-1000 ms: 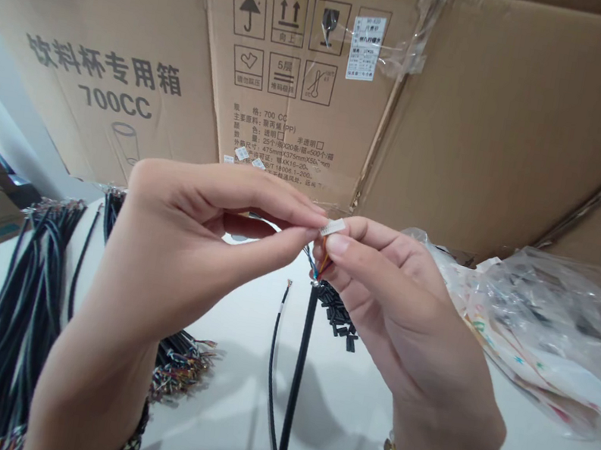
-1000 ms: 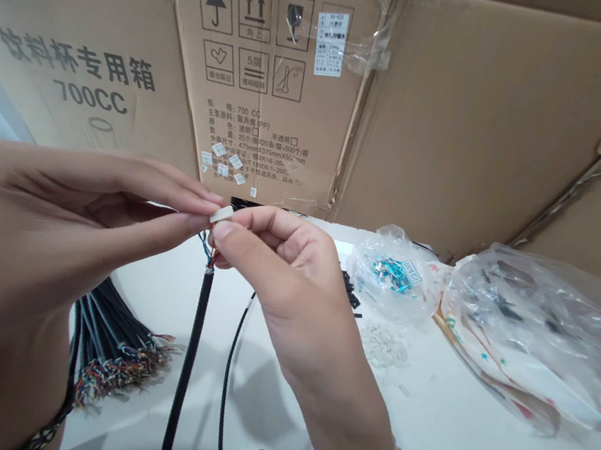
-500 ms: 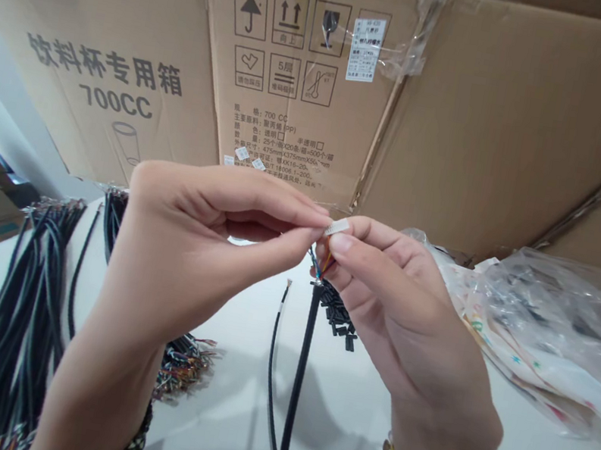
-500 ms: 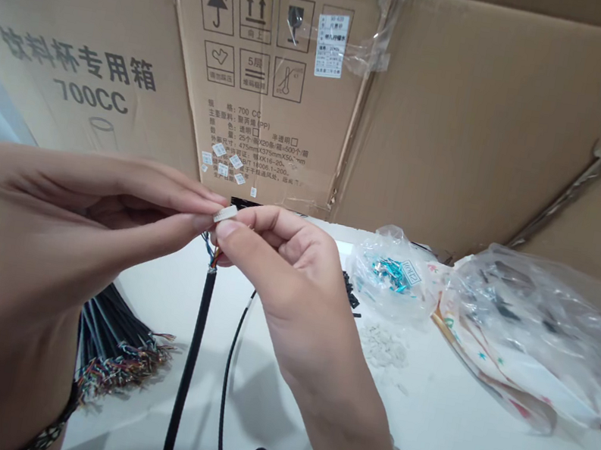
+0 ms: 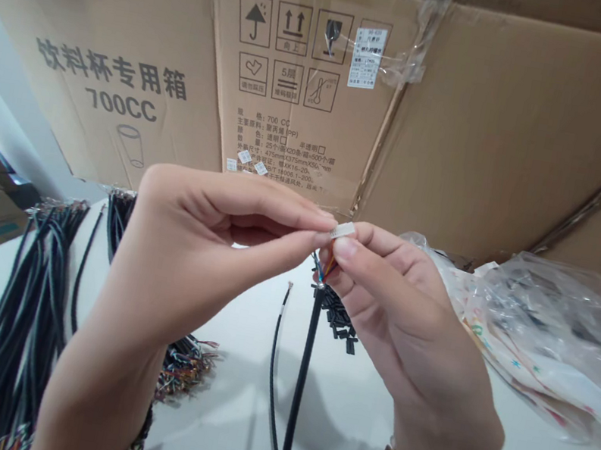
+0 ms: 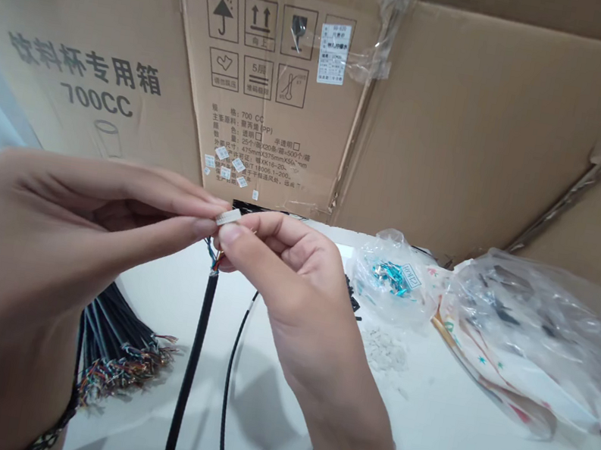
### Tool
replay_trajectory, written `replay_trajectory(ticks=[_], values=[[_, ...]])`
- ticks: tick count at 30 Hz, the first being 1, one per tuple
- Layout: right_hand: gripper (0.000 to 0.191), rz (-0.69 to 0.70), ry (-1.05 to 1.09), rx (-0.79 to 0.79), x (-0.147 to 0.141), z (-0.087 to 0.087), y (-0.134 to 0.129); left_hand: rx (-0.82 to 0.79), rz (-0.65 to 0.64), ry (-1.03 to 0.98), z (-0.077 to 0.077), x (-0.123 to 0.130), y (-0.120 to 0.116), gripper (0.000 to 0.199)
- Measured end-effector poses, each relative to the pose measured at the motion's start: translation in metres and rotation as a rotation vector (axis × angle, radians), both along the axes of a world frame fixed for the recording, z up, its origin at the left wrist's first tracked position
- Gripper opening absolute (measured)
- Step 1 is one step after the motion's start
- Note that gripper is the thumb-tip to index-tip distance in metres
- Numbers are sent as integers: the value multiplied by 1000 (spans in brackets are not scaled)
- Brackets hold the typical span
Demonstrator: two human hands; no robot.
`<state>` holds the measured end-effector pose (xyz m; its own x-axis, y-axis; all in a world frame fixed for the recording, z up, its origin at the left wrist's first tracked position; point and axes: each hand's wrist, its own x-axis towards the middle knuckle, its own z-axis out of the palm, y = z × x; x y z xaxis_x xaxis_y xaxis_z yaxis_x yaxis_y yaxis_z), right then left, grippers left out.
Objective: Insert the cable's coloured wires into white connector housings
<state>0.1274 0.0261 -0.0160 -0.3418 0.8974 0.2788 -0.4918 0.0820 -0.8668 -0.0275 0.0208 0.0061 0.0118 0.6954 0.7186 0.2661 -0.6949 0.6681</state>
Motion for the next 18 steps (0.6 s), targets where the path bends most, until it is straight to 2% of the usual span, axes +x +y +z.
replay_trajectory(ticks=[6,18], values=[[13,24,-33,49,3,1,2,-63,-155,-21,3,-6,2,30],[12,5,-102,128,4,-3,6,-94,-148,-26,5,-7,3,27]])
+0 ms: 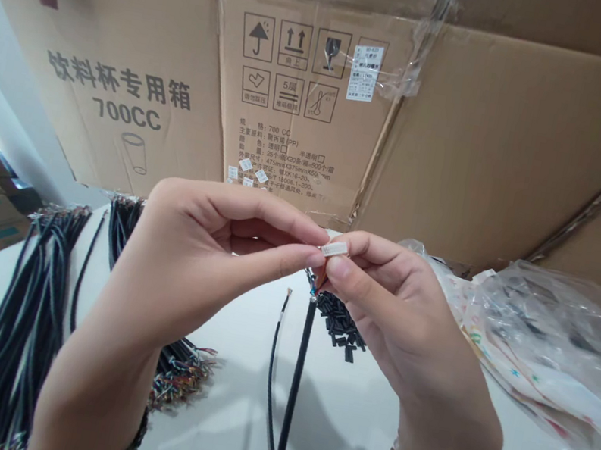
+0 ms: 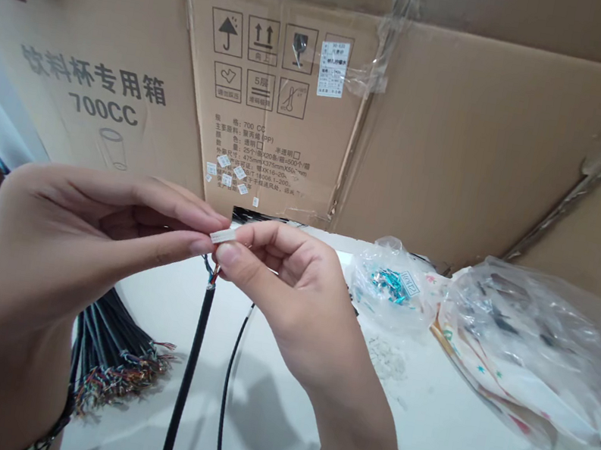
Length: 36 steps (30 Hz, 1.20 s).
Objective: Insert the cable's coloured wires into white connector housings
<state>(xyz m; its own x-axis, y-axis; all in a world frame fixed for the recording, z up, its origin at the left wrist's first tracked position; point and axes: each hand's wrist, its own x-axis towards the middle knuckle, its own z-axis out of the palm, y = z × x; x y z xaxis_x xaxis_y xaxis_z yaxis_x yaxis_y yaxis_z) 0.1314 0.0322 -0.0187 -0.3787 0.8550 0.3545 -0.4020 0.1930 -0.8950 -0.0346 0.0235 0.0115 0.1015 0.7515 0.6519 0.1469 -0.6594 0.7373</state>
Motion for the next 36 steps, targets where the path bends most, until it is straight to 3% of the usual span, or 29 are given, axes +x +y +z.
replay_trajectory(ticks=[6,15,36], values=[[12,0,-1,-9,1,0,0,16,-1,42,0,-2,0,27],[11,13,26,-32,-2,0,1,89,130,33,-2,5,-6,25],[10,-59,-16,12,-3,-3,2,-53,60,-62,-2,7,0,20]])
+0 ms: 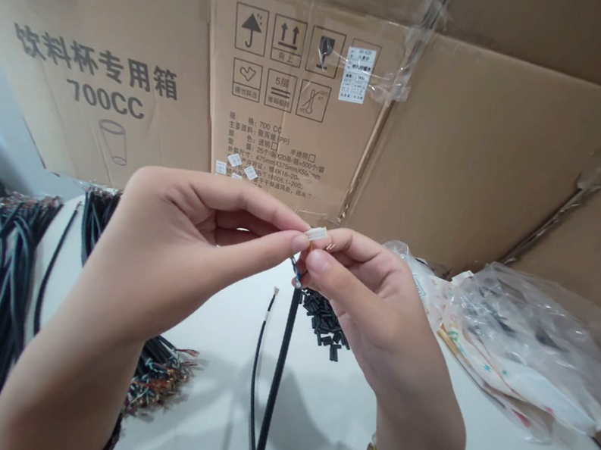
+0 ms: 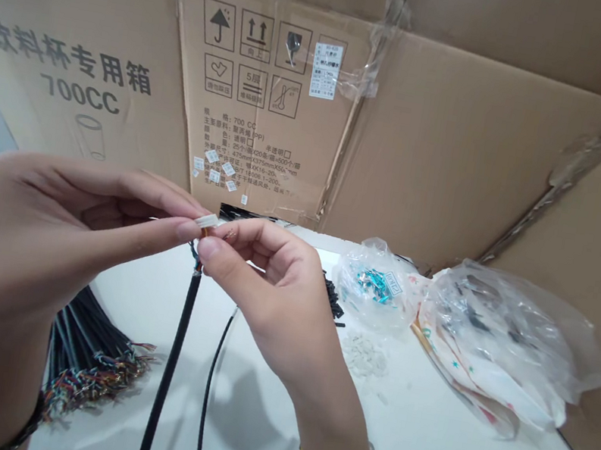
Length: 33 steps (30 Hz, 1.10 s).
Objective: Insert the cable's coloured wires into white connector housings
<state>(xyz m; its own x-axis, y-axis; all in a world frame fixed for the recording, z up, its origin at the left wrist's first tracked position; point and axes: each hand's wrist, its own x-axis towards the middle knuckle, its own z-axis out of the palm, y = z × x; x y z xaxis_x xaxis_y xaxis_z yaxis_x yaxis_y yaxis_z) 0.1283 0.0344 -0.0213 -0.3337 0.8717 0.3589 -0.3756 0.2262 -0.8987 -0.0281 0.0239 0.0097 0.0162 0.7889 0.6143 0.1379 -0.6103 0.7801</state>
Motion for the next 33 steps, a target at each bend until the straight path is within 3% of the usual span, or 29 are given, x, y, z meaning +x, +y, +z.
replay_trajectory(ticks=[17,25,33], values=[[7,-259,-92,216,-6,-1,-1,-25,38,-37,-2,5,4,21],[8,-229,-33,210,-4,1,-1,19,-36,-48,-4,2,11,22],[6,-205,-28,179,-2,1,-3,170,61,51,-7,2,6,23]])
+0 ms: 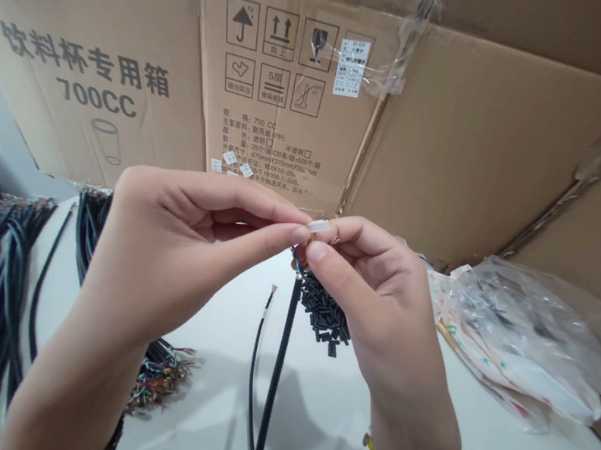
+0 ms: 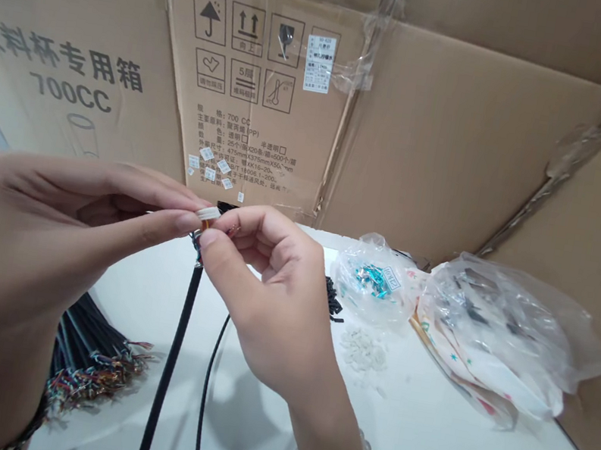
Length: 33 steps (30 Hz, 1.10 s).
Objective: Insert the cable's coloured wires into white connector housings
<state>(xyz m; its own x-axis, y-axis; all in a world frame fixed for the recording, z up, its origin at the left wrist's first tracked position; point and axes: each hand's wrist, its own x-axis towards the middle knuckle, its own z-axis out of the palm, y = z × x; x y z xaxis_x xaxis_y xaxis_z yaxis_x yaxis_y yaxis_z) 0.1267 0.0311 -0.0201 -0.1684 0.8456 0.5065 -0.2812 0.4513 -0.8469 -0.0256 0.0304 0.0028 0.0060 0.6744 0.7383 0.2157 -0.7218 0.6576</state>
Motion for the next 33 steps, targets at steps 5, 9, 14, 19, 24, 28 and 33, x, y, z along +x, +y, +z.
replay_trajectory(ticks=[5,9,14,19,24,28,33], values=[[7,35,30,-17,0,0,3,25,8,33,0,-1,-2,25],[6,59,52,-14,-1,-1,4,-4,9,-2,1,0,-5,27],[7,71,58,-13,-1,-2,3,-22,2,-18,2,3,-7,25],[7,83,59,-25,-1,-2,4,-23,11,-27,3,4,-6,25],[7,99,56,-32,0,-2,3,-37,7,-27,4,3,-9,27],[8,101,33,-55,0,-1,2,-74,-17,-39,5,4,-10,26],[14,89,30,-67,1,-1,2,-63,-18,-43,5,6,-8,28]])
